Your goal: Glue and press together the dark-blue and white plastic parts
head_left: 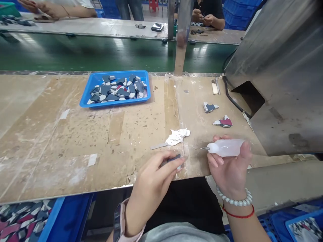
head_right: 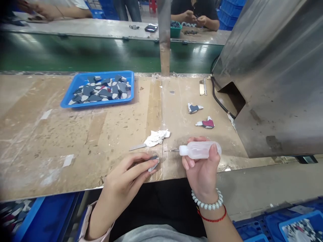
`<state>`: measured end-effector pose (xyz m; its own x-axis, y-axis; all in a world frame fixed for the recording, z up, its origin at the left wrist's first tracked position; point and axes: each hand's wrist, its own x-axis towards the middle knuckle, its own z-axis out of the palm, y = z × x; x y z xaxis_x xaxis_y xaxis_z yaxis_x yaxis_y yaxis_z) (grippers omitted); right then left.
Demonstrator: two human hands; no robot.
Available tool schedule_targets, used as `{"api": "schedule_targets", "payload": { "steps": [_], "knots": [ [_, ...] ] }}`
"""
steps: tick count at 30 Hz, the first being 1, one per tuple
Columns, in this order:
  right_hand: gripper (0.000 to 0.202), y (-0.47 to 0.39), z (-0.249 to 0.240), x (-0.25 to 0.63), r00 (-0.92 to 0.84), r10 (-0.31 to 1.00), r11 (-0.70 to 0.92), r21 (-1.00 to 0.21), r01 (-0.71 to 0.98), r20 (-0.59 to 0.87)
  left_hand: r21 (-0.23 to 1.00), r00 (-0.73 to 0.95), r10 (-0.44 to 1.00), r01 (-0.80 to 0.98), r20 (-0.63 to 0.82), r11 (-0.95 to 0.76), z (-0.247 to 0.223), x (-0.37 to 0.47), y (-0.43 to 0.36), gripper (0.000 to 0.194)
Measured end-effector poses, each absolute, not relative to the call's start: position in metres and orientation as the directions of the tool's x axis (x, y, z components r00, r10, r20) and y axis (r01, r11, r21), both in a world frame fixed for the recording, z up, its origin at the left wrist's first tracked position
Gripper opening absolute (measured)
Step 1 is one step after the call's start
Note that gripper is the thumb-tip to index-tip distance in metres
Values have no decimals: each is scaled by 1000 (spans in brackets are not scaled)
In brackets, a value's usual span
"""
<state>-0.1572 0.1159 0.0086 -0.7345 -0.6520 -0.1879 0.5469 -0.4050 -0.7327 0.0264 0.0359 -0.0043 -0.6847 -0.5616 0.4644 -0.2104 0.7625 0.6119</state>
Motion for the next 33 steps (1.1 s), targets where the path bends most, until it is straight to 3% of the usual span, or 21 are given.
{"api": "schedule_targets", "payload": {
  "steps": [6,15,25,33],
  "knots": [
    [39,114,10,-158,-715,-671,-397,-720,570,-197,575,-757,-468,-151,457,804,3,35,38,25],
    [37,113,11,-163,-671,-710,-362,-707,608,-214,655,-739,-558,-213,377,725,10,40,41,21],
    [36,114,11,-163,-668,-716,-357,-715,601,-204,314,-903,-243,-130,354,940,42,33,17,20],
    [32,119,11,-153,-737,-664,-326,-837,440,-128,200,-913,-136,-61,385,978,44,39,5,16]
  ]
}}
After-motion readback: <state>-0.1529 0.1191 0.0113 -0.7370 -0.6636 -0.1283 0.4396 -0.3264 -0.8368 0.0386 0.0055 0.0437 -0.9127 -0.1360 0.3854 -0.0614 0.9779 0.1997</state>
